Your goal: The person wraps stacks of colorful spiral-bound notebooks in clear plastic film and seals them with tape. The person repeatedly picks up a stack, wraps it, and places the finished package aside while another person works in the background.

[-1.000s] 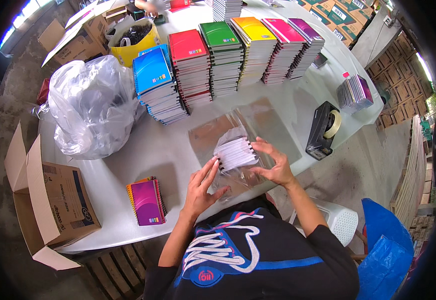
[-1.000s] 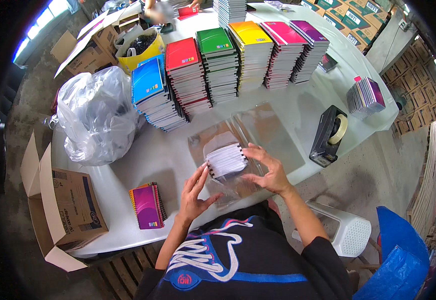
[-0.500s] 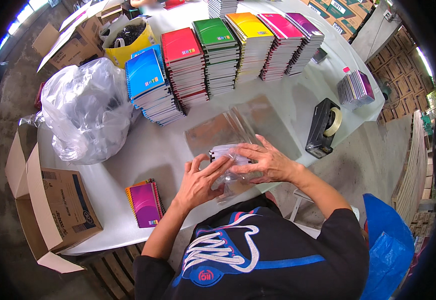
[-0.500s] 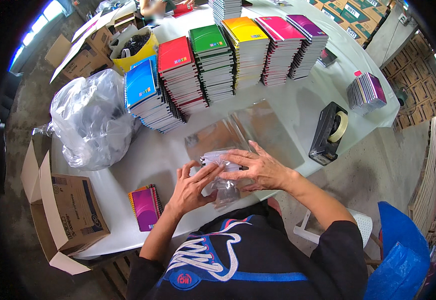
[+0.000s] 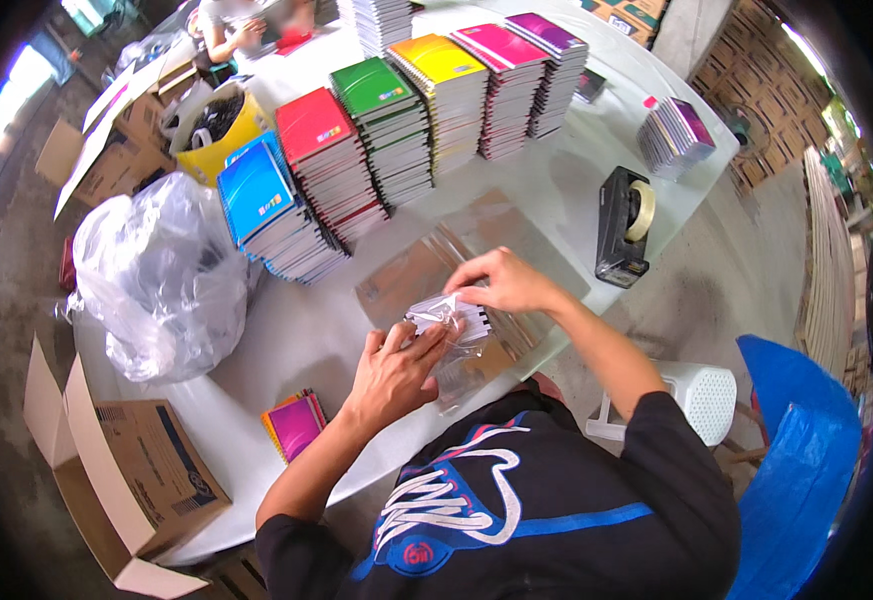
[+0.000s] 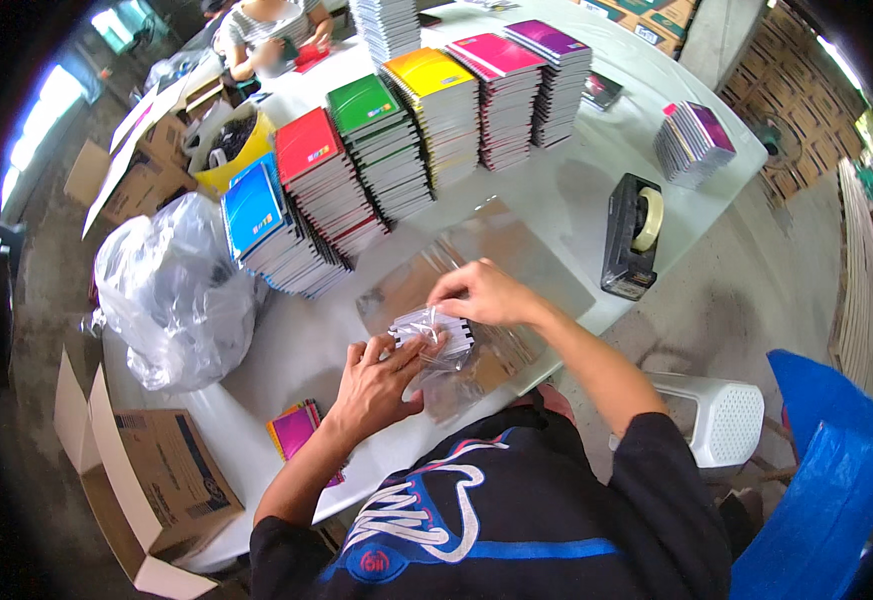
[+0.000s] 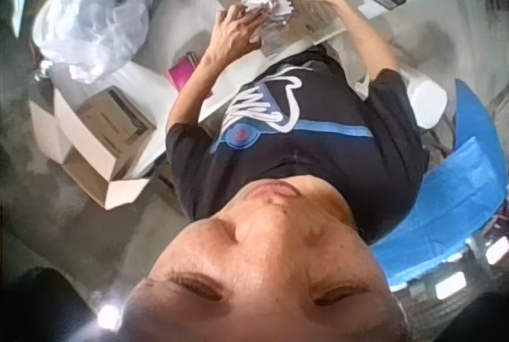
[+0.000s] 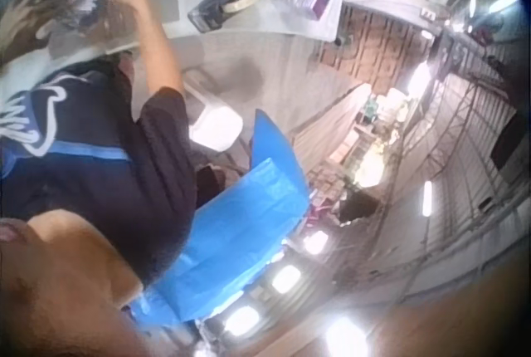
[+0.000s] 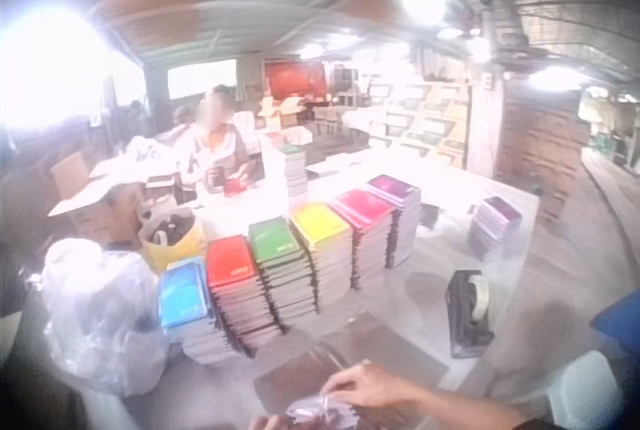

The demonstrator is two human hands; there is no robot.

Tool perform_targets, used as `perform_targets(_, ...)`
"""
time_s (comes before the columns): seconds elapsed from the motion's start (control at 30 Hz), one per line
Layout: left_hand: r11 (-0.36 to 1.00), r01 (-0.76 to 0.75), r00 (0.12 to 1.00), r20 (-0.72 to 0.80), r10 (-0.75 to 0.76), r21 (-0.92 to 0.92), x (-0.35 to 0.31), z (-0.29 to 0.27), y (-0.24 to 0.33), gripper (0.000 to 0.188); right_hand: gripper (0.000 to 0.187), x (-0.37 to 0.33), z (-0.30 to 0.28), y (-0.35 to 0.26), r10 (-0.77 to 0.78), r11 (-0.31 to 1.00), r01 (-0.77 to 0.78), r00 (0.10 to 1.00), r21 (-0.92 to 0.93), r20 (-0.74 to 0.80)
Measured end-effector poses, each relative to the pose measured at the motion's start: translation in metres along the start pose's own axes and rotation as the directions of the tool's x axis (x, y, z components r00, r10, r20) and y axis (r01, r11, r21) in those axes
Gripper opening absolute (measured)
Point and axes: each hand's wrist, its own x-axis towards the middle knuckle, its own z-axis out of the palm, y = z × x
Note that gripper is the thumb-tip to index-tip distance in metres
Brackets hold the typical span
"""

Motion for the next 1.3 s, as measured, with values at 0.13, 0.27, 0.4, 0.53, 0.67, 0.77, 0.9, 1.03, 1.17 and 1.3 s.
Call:
perform_targets(0.13, 0.997, -0.057, 0.998, -0.01, 0.056, -0.051, 0.007, -0.006, -0.005, 0.083, 0.017, 0.028, 0.006, -0.015, 0.054, 0.843, 0.171, 0.916, 0.51, -0.396)
perform_targets(0.27, 0.986, -0.078, 0.997, -0.015, 0.076, -0.149, 0.015, 0.0, -0.011, 0.081, 0.015, 0.01, -0.042, -0.016, 0.201, 0.632, 0.546, 0.57, 0.55, -0.797)
perform_targets(0.4, 0.985, -0.045, 0.996, 0.068, 0.057, -0.164, 0.02, -0.003, -0.01, 0.09, 0.025, -0.103, -0.073, 0.044, 0.037, 0.947, -0.32, 0.216, -0.035, -0.976)
perform_targets(0.53, 0.999, -0.03, 0.996, 0.088, 0.033, -0.04, 0.02, -0.016, -0.01, 0.098, 0.048, -0.179, -0.061, 0.111, 0.587, 0.666, -0.65, 0.153, 0.367, -0.795)
perform_targets(0.67, 1.0, -0.017, 0.991, 0.132, 0.018, -0.006, 0.02, -0.019, -0.009, 0.101, 0.044, -0.164, -0.066, 0.094, 0.836, 0.526, -0.422, 0.096, 0.739, -0.54)
perform_targets(0.77, 0.999, -0.031, 0.992, 0.124, 0.032, -0.007, 0.021, -0.02, -0.009, 0.102, 0.046, -0.176, -0.073, 0.115, 0.886, 0.455, -0.184, 0.194, 0.872, -0.421)
perform_targets(0.9, 1.0, -0.022, 0.993, 0.113, 0.022, -0.004, 0.021, -0.018, -0.011, 0.103, 0.042, -0.173, -0.058, 0.113, 0.83, 0.457, 0.297, 0.197, 0.839, -0.522)
perform_targets(1.03, 1.0, -0.019, 0.991, 0.136, 0.02, -0.01, 0.02, -0.018, -0.01, 0.105, 0.032, -0.196, -0.016, 0.13, 0.58, 0.655, -0.57, -0.039, 0.495, -0.814)
perform_targets(1.17, 0.999, -0.038, 0.995, 0.09, 0.038, -0.006, 0.02, -0.014, -0.012, 0.109, 0.024, -0.189, 0.0, 0.074, 0.04, 0.234, -0.971, -0.037, 0.045, -0.999)
perform_targets(1.3, 0.999, -0.036, 0.994, 0.107, 0.035, 0.01, 0.018, -0.01, -0.013, 0.112, 0.024, -0.108, -0.042, -0.029, 0.609, 0.792, -0.521, 0.639, 0.318, -0.47)
